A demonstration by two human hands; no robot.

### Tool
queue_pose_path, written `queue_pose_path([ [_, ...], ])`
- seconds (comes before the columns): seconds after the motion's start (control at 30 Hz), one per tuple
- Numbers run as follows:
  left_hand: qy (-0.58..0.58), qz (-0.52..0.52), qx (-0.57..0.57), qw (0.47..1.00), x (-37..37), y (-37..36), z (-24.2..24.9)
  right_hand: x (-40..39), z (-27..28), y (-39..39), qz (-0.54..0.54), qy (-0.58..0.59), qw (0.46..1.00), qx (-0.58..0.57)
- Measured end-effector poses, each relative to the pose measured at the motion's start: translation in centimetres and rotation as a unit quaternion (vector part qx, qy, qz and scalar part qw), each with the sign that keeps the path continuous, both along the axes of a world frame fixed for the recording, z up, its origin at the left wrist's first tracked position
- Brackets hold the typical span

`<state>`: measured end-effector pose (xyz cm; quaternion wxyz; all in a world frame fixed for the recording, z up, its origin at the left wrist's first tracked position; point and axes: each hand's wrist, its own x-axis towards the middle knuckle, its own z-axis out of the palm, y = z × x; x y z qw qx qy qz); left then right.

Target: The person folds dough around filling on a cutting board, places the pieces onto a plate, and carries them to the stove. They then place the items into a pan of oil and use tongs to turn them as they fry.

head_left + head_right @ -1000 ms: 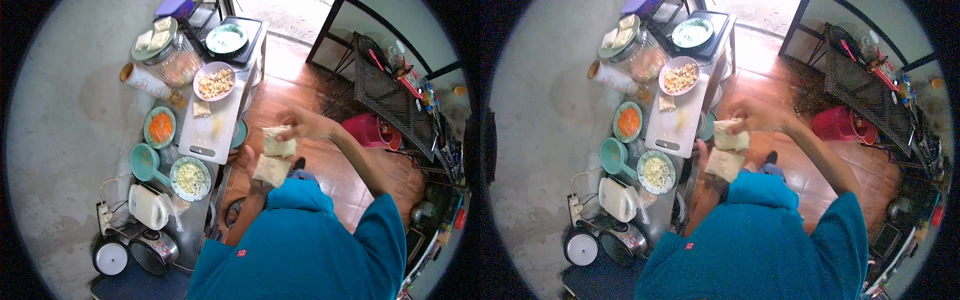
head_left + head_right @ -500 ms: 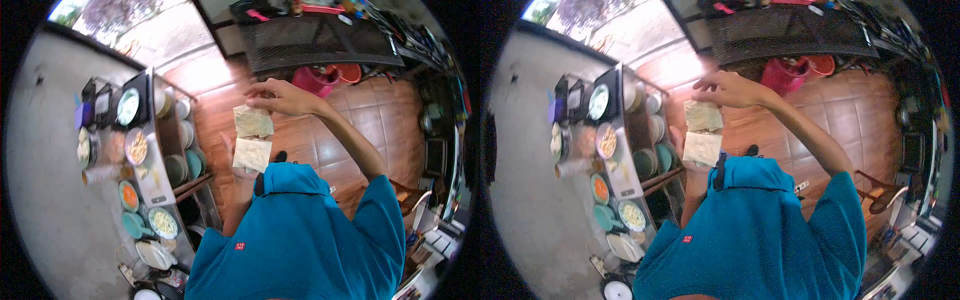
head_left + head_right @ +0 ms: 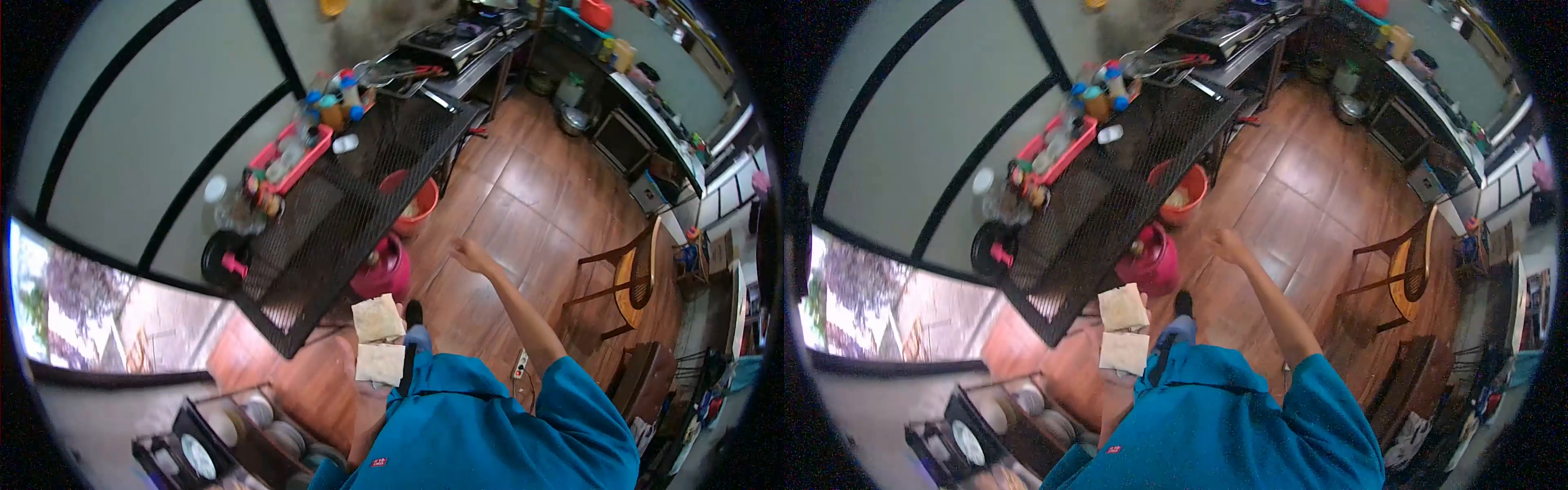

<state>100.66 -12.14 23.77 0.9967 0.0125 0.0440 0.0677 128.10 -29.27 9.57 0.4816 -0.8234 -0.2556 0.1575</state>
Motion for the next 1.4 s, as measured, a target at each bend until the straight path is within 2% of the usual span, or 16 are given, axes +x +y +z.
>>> queue_pose_path([
  [0.03,0.031,-0.009,0.011,0.999,4.2,0.8,0.9,3.2,-7.0,-4.2,-0.077,-0.059,0.973,-0.211],
  [0.07,0.060,-0.014,0.022,0.998,8.6,1.2,1.8,3.6,-13.3,-9.5,-0.201,0.011,0.977,-0.070],
  [0.1,0.017,-0.050,0.006,0.999,12.1,1.3,2.4,3.3,-12.2,-13.6,-0.259,-0.007,0.937,-0.233],
  [0.13,-0.027,-0.086,-0.009,0.996,15.8,1.1,2.9,1.4,-18.3,-18.4,-0.406,-0.059,0.887,-0.214],
  [0.17,-0.012,-0.107,0.051,0.993,19.5,0.9,3.2,-0.6,-17.1,-22.9,-0.371,0.154,0.894,-0.200],
  [0.2,0.002,-0.128,0.111,0.986,23.3,0.6,3.3,-3.9,-16.0,-25.0,-0.453,0.104,0.873,-0.149],
  [0.27,0.014,-0.201,0.113,0.973,30.7,-0.7,3.1,-9.1,-12.8,-29.3,-0.445,0.207,0.795,-0.357],
  [0.67,-0.027,-0.325,0.018,0.945,72.6,-23.9,3.5,29.8,-20.1,-46.8,-0.541,-0.083,0.777,-0.312],
  [0.87,-0.079,-0.282,0.030,0.956,89.9,-35.4,3.7,35.8,-20.8,-50.5,-0.488,-0.154,0.793,-0.331],
  [0.9,-0.081,-0.275,0.042,0.957,92.2,-36.8,3.5,40.6,-23.8,-55.5,-0.472,-0.141,0.800,-0.343],
  [0.93,-0.083,-0.269,0.056,0.958,94.2,-38.1,3.5,48.3,-26.9,-61.5,-0.424,0.231,0.858,-0.175],
  [0.97,-0.081,-0.270,0.035,0.959,96.8,-39.3,3.6,55.5,-27.5,-62.9,-0.518,-0.081,0.842,-0.126],
  [1.07,-0.040,-0.245,-0.007,0.969,103.8,-42.9,3.4,75.5,-6.2,-60.9,-0.528,0.103,0.825,0.171],
  [1.13,-0.090,-0.283,-0.022,0.955,109.5,-44.3,1.7,84.2,0.9,-59.5,-0.506,0.127,0.824,0.221],
  [1.23,-0.052,-0.237,0.006,0.970,117.9,-47.0,0.4,94.0,4.7,-57.1,-0.424,0.141,0.871,0.206],
  [1.4,-0.049,-0.262,-0.127,0.955,132.3,-49.6,-1.9,103.3,-1.5,-58.2,-0.249,0.276,0.920,0.128],
])
